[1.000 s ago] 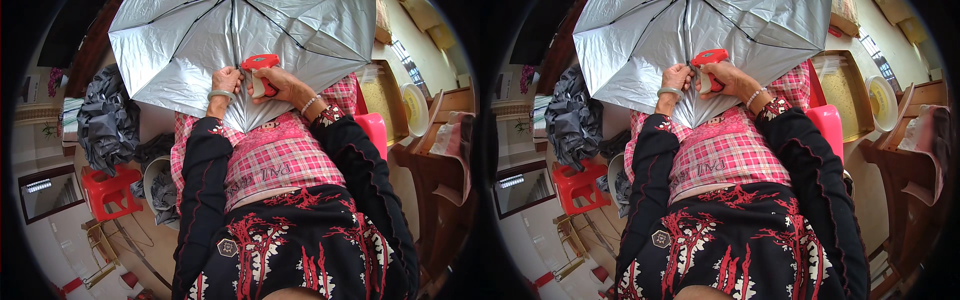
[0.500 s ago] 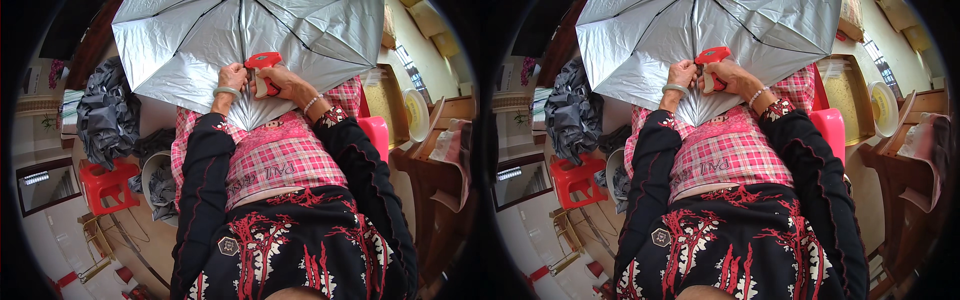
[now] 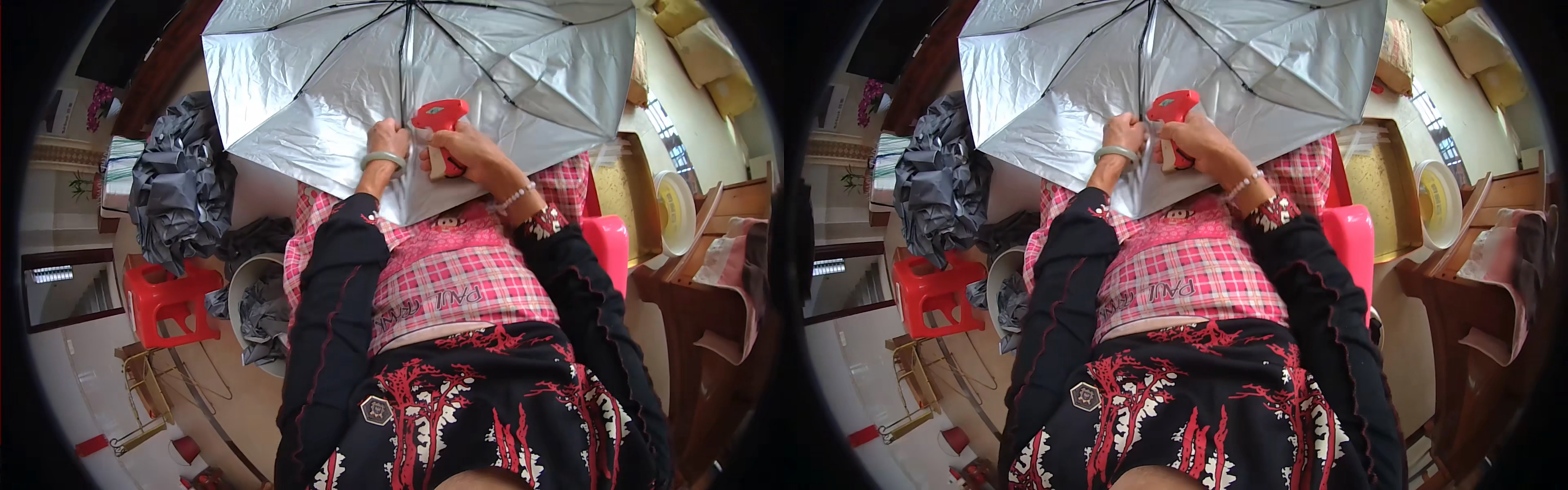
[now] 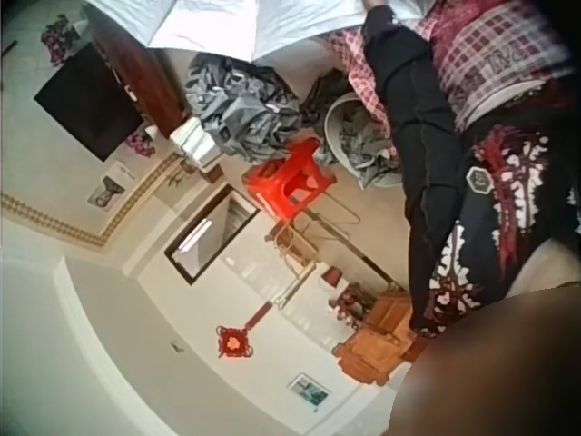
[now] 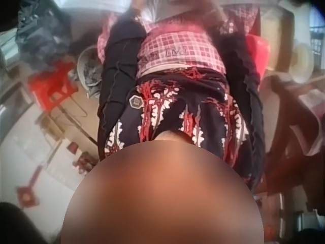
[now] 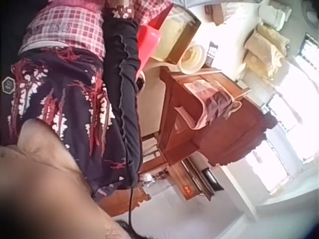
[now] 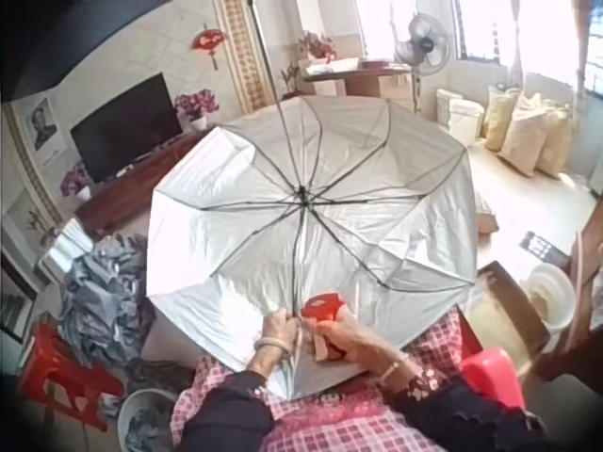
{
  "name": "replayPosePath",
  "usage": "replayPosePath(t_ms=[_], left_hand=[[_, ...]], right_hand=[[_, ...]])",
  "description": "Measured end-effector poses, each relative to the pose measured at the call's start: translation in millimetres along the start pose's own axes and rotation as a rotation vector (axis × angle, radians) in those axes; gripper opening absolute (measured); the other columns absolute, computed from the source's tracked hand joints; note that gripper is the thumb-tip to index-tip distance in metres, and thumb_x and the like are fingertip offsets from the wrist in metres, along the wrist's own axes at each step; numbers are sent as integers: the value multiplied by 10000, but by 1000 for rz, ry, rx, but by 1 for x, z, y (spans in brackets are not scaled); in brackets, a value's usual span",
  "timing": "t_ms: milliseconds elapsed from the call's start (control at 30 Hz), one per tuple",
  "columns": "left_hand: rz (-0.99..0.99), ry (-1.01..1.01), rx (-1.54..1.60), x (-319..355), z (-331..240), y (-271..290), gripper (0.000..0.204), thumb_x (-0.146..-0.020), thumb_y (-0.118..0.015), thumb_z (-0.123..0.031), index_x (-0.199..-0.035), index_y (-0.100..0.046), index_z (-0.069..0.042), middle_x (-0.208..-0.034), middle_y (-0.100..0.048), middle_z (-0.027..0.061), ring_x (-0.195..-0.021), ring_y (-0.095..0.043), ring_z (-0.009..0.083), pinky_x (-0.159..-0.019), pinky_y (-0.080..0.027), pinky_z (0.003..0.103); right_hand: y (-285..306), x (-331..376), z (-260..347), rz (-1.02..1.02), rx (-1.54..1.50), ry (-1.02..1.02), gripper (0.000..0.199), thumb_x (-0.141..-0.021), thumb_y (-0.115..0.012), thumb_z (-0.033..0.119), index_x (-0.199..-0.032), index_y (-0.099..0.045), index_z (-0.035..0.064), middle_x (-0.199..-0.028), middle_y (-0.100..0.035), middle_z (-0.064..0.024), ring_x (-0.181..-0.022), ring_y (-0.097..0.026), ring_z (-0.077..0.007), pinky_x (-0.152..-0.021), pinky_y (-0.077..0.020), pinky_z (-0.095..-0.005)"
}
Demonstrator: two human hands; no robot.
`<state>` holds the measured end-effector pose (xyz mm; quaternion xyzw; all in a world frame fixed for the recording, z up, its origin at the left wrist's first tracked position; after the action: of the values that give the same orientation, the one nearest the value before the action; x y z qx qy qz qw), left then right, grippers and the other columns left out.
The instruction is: Assembling or repairing an umbrella by gluing the fabric to the metal ribs using a hot glue gun.
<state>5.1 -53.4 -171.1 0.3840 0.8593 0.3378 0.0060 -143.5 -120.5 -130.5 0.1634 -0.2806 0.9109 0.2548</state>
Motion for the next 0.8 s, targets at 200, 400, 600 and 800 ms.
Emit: replayPosePath(t_ms=[200, 400, 600, 800], left_hand=[[32, -248, -963, -55, 11, 111, 304, -723, -528, -240, -867, -641, 3, -889, -624, 202, -808, -603, 381, -739, -477, 440], [-93, -108, -891, -35, -20, 121, 265, -743, -572, -225, -877, -656, -13, -897, -622, 219, -850, -611, 347, -764, -475, 439], [-306, -284, -830, -6, -9, 41, 190, -760, -534, -142, -842, -636, -4, -833, -628, 205, -820, -616, 369, -714, -497, 437], [-447, -23, -562, 0, -7, 24, 190, -758, -516, -122, -787, -630, 27, -787, -631, 212, -776, -626, 359, -681, -504, 437]], right_hand=[[-2, 49, 77, -107, 572, 309, 235, -800, -530, 125, -996, -497, 1, -805, -594, -91, -609, -591, -179, -525, -481, -299], [33, 33, 71, -308, 669, 396, 241, -794, -534, 142, -982, -503, -5, -747, -581, -82, -605, -584, -154, -516, -467, -271], [31, 14, 40, -203, 456, 272, 240, -795, -539, 142, -964, -497, -22, -723, -575, -89, -611, -589, -163, -521, -476, -273], [12, -15, 0, -143, 236, 153, 228, -792, -535, 121, -955, -492, -32, -733, -573, -100, -603, -593, -186, -526, -497, -299]])
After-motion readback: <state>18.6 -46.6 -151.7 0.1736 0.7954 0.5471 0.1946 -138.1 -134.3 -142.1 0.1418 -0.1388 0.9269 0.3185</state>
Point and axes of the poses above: each hand's wrist, its own x-axis away from the middle knuckle, its own y-axis out of the back of the hand, z = x × y, the point moved 3 cm from there along -x, towards the middle knuckle
